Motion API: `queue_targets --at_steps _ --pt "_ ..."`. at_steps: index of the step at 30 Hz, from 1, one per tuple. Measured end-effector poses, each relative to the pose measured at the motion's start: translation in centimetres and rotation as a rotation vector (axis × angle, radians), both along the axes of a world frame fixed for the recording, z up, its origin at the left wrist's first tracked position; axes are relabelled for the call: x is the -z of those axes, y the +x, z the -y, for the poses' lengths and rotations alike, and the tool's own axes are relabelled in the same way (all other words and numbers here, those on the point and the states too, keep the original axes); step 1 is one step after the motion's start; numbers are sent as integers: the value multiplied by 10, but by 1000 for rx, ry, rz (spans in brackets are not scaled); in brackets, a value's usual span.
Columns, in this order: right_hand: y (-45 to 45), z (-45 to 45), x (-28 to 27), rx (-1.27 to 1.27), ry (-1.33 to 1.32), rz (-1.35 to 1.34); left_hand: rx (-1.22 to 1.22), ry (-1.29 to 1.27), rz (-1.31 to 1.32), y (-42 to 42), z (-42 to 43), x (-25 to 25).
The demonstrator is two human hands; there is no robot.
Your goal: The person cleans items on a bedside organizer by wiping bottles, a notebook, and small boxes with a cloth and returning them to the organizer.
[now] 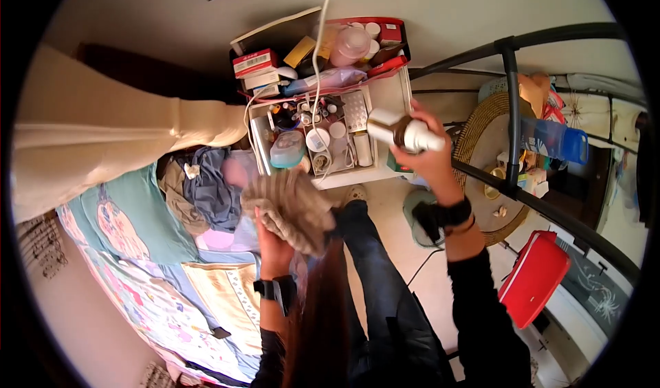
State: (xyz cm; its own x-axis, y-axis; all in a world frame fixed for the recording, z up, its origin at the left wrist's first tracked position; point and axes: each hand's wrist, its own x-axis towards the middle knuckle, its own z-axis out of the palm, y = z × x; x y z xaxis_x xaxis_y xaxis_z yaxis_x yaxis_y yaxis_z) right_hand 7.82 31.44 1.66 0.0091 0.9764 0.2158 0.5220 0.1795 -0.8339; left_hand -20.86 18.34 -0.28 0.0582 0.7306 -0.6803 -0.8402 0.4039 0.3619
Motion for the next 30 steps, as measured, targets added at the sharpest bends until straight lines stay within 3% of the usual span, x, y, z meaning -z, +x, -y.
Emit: queue_targets --at_steps 6,8,12,14,19,26,30 --pt "-46 51 -53 -29 -183 -379 45 242 152 61 -62 -33" --pt "-54 58 -56 -87 -223 -338 37 302 277 70 -71 -38" --pt "-61 56 -62 -210 -299 -269 82 226 256 73 -58 -31" --pt "-64 57 -65 -243 -275 -218 235 206 -8 70 -57 -36" --pt "-67 59 -62 -340 -211 -218 -42 141 -94 78 -67 -52" --pt "-73 74 -55 -365 -149 -307 -105 248 -250 78 -69 -62" --pt "-81 82 -51 -231 -56 -403 -121 187 -155 82 -55 -63"
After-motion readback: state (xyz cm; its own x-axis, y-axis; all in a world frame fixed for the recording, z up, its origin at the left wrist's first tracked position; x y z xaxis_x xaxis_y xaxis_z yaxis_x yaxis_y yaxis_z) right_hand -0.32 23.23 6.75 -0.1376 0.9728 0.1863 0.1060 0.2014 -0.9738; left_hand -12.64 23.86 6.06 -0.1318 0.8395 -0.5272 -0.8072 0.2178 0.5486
